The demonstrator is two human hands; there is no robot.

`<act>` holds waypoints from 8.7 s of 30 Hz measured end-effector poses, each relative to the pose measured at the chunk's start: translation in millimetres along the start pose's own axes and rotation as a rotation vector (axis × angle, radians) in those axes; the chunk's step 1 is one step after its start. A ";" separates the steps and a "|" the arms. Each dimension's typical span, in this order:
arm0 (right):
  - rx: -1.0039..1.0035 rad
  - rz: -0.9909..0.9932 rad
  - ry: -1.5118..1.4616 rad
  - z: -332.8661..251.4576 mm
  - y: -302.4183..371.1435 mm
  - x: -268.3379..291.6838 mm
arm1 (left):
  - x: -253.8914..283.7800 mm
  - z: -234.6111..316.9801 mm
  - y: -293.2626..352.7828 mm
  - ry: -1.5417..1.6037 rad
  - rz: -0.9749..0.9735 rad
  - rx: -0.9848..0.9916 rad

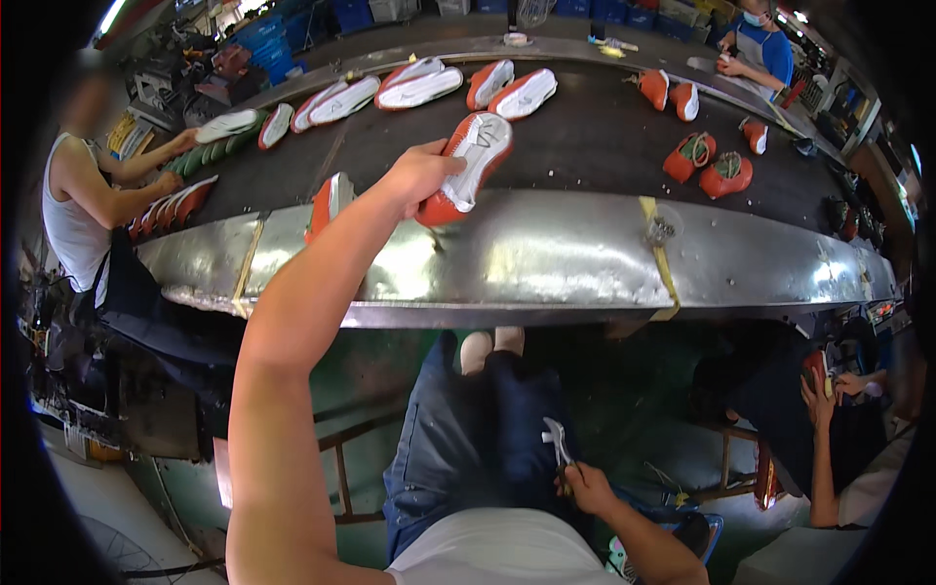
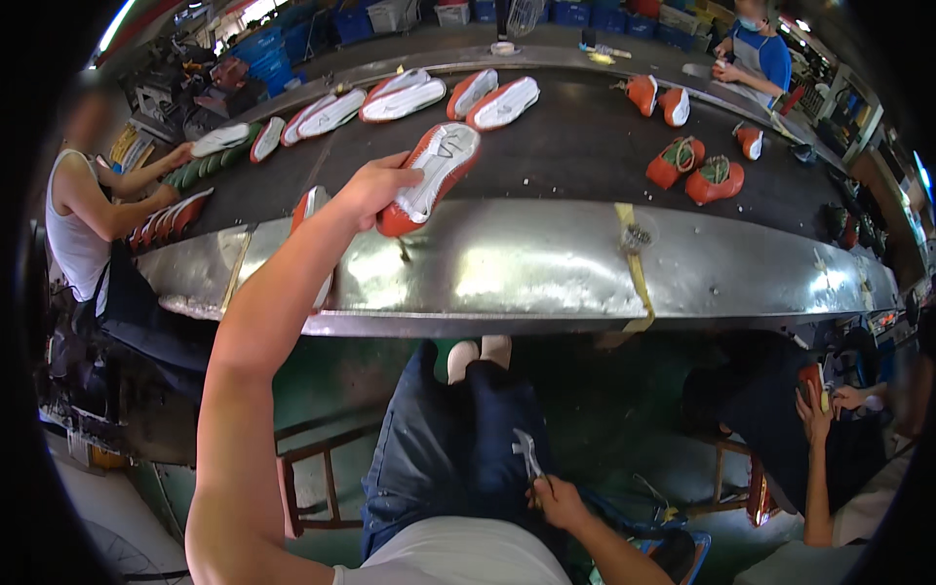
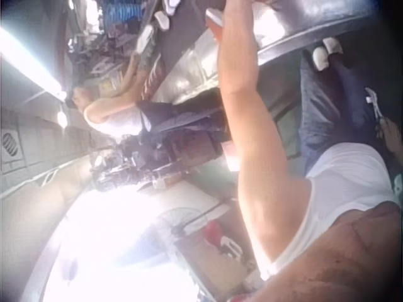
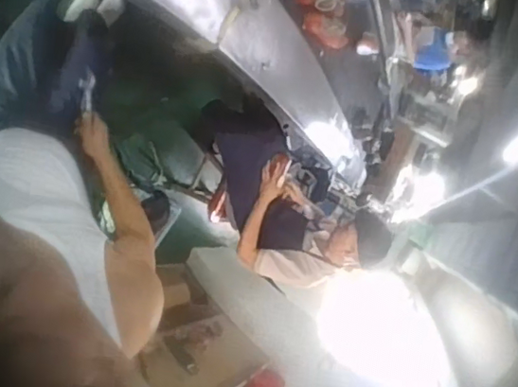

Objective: Using pliers to pull and adjust material on shoe lasts at a factory assembly line.

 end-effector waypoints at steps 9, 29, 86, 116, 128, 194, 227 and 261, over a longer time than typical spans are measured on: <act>0.012 -0.051 -0.179 2.4 -6.2 -2.2 | 11.7 -78.8 -102.9 -1.811 -0.030 -0.533; -0.063 -0.075 -0.349 28.6 -16.4 -10.3 | 43.2 -65.4 216.3 0.292 0.316 -0.093; 0.481 0.279 0.505 -127.7 17.4 -36.6 | -132.1 -185.7 294.0 0.452 -0.279 0.073; 0.074 0.140 -0.487 -86.8 -54.3 -16.1 | -152.4 -190.5 289.5 -0.296 -0.132 0.064; 0.056 0.116 -0.207 -69.8 -50.1 -34.6 | -164.8 -237.9 282.7 0.154 -0.339 0.260; 0.249 0.093 0.534 -130.9 3.2 13.6 | -189.2 -217.3 335.4 -0.591 -0.348 -0.056; 0.226 0.209 -0.443 -10.1 15.1 -10.2 | -122.8 -64.3 284.1 0.011 -0.015 -0.330; 0.069 0.125 0.367 -70.3 2.2 -52.6 | -205.0 -270.7 345.1 0.773 0.076 0.460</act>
Point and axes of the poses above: each hand's wrist, its own y-axis away from the middle knuckle, its own x-axis out of the back of the hand, z = x × y, the point moved 8 cm from there along -y, towards the middle knuckle, and after that the axes turned 11 degrees about -x, right-handed, at the moved point
